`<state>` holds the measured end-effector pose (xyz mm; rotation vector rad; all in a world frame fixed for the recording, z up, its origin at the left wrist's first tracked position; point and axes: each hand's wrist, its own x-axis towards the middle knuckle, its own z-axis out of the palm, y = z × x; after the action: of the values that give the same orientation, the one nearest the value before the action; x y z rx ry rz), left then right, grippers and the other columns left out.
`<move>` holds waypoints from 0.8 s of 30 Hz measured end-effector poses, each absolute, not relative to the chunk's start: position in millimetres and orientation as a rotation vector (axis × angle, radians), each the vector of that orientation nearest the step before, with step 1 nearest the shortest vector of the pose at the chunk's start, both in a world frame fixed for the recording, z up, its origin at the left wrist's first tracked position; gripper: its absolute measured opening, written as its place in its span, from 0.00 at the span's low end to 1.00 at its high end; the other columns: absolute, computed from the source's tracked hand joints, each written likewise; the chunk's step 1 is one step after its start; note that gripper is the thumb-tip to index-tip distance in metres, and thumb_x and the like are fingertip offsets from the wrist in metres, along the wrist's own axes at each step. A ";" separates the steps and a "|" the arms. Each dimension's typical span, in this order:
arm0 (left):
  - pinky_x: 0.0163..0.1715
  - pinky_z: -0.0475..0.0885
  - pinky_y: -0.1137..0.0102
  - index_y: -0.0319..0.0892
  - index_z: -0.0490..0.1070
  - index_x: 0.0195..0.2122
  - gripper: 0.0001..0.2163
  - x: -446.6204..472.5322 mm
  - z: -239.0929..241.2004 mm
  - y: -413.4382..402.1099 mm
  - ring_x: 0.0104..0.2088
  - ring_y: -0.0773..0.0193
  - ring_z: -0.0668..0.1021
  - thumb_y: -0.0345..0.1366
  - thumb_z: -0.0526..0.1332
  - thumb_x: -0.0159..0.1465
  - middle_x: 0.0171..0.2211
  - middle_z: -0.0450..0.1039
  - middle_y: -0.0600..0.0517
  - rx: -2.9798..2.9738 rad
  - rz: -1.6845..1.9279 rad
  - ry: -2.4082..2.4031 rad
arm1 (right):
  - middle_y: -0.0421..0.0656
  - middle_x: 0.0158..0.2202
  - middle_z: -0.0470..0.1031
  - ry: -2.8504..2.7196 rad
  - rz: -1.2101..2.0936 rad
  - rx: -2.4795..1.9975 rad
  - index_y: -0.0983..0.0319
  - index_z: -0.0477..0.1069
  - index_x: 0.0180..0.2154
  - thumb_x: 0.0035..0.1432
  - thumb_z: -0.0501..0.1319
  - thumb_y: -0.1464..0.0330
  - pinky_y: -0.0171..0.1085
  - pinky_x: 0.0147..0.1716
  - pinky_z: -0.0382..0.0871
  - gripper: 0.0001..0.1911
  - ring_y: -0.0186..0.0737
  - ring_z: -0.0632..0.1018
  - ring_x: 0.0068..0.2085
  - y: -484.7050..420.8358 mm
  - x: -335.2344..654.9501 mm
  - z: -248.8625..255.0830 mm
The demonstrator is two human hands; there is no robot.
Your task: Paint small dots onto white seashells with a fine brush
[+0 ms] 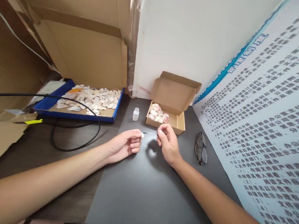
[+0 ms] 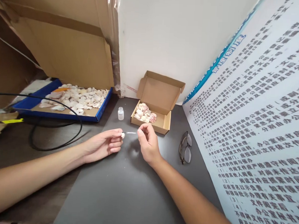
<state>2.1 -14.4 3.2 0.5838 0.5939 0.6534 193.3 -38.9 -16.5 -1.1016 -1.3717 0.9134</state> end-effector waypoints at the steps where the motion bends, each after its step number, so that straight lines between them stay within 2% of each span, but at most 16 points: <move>1: 0.19 0.58 0.77 0.39 0.63 0.25 0.11 2.2 2.8 -13.6 0.20 0.74 0.56 0.30 0.65 0.61 0.21 0.52 0.60 0.558 0.641 0.585 | 0.34 0.26 0.59 -1.379 0.876 -1.096 0.58 0.62 0.35 0.65 0.56 0.63 0.34 0.24 0.56 0.06 0.32 0.61 0.24 -38.6 193.6 -16.5; 5: 0.19 0.58 0.77 0.39 0.63 0.25 0.11 0.5 0.9 -11.0 0.20 0.74 0.56 0.29 0.64 0.62 0.21 0.51 0.59 0.530 0.611 0.565 | 0.34 0.26 0.61 -1.452 0.772 -1.099 0.58 0.63 0.36 0.61 0.61 0.68 0.34 0.25 0.58 0.06 0.32 0.63 0.25 -44.4 198.2 -15.7; 9: 0.20 0.58 0.77 0.39 0.64 0.26 0.11 -0.9 0.7 -12.9 0.20 0.74 0.56 0.28 0.63 0.64 0.21 0.52 0.59 0.579 0.611 0.567 | 0.33 0.25 0.61 -1.555 0.678 -1.104 0.57 0.63 0.37 0.61 0.61 0.70 0.33 0.24 0.61 0.06 0.32 0.64 0.24 -53.2 202.0 -13.4; 24: 0.21 0.56 0.78 0.38 0.67 0.28 0.08 -3.7 1.9 -24.8 0.20 0.74 0.58 0.32 0.66 0.61 0.20 0.52 0.60 0.769 0.619 0.581 | 0.32 0.23 0.60 -1.601 0.645 -1.142 0.57 0.60 0.34 0.58 0.62 0.69 0.33 0.21 0.58 0.10 0.31 0.62 0.22 -65.6 197.1 4.4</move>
<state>-3.7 -24.8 1.9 0.7694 0.5805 0.6187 197.1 -65.6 4.4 -1.1423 -1.6006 0.6454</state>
